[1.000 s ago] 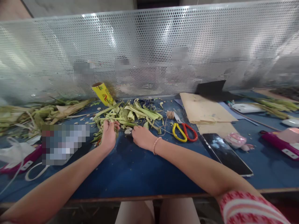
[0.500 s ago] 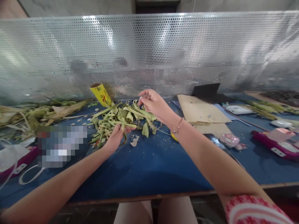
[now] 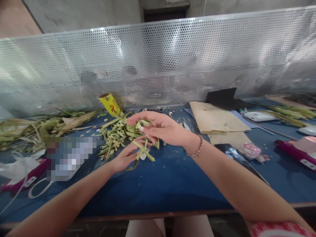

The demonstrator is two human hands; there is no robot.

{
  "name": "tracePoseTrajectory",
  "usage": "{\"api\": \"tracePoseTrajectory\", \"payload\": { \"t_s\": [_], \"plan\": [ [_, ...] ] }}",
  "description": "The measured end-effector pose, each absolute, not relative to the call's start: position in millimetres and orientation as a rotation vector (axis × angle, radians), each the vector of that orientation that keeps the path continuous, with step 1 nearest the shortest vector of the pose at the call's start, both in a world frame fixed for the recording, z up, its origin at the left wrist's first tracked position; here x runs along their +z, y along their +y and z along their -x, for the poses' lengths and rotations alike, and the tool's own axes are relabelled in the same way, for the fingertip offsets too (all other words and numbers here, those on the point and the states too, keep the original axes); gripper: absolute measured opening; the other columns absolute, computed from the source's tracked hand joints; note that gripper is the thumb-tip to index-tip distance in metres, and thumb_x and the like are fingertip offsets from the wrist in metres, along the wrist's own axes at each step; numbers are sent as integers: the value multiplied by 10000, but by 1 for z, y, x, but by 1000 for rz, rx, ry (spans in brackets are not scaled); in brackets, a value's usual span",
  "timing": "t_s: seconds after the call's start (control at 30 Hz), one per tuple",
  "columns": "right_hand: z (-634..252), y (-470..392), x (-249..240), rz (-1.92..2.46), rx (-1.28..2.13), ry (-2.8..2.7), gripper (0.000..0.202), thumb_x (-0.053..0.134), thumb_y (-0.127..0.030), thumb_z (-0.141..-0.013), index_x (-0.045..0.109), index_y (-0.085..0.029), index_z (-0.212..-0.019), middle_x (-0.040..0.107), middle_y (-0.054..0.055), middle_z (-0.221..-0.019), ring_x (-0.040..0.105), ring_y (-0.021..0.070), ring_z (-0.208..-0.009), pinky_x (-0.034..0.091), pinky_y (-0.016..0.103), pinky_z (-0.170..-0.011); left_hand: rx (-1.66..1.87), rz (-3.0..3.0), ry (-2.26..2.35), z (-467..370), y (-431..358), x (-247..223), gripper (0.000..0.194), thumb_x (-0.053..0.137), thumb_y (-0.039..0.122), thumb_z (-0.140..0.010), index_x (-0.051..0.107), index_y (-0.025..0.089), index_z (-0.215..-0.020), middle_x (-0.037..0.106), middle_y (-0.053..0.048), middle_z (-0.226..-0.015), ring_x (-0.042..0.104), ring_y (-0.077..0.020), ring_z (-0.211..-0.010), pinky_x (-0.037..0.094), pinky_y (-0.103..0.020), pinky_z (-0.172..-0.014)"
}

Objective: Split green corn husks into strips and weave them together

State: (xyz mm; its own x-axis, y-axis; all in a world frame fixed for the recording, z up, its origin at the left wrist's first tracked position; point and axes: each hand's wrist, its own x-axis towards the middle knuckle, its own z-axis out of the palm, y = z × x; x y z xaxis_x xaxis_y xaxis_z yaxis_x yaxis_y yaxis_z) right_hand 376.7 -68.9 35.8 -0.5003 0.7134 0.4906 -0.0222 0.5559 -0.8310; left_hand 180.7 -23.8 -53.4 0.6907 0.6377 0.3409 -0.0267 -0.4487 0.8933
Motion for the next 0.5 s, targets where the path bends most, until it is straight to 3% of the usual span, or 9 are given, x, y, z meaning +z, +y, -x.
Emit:
{"api": "tracePoseTrajectory", "payload": {
  "t_s": [0.1,0.23,0.37,0.43,0.5],
  "plan": [
    [-386,-66,42,645,875,-1755,203,446,-229,-825,562,-211,-990,590,4,-804,349,27,-417,309,190,-390,948,-1737,557,-179,-18,-58,191,595,329,-720,658,202,-848,601,-84,-943,523,-204,-944,378,-330,-867],
    [-417,-46,32,864,597,-1620,227,404,-264,-845,554,-217,-1008,597,33,-956,309,22,-407,305,202,-400,992,-1335,464,-176,-6,-61,168,624,328,-692,614,161,-676,571,-19,-624,536,-132,-592,436,-272,-619],
    [-433,-34,4,1498,15,-1891,168,477,-249,-789,629,-177,-796,608,68,-830,533,159,-689,424,306,-629,860,-1130,467,-179,-8,-52,221,522,294,-773,605,122,-661,593,-50,-603,562,-142,-586,457,-295,-641],
    [-422,-37,-10,1557,-262,-2001,113,528,-201,-744,622,-152,-784,575,118,-952,527,230,-845,417,374,-721,827,-1024,496,-182,-13,-49,247,467,288,-808,617,121,-704,624,-65,-661,594,-158,-667,469,-310,-708],
    [-402,-46,-22,1357,-418,-2110,152,511,-198,-765,598,-143,-877,538,125,-1030,501,229,-910,405,376,-770,847,-891,518,-186,-18,-49,243,436,264,-824,622,125,-753,646,-66,-725,607,-167,-746,472,-319,-754]
  ]
}}
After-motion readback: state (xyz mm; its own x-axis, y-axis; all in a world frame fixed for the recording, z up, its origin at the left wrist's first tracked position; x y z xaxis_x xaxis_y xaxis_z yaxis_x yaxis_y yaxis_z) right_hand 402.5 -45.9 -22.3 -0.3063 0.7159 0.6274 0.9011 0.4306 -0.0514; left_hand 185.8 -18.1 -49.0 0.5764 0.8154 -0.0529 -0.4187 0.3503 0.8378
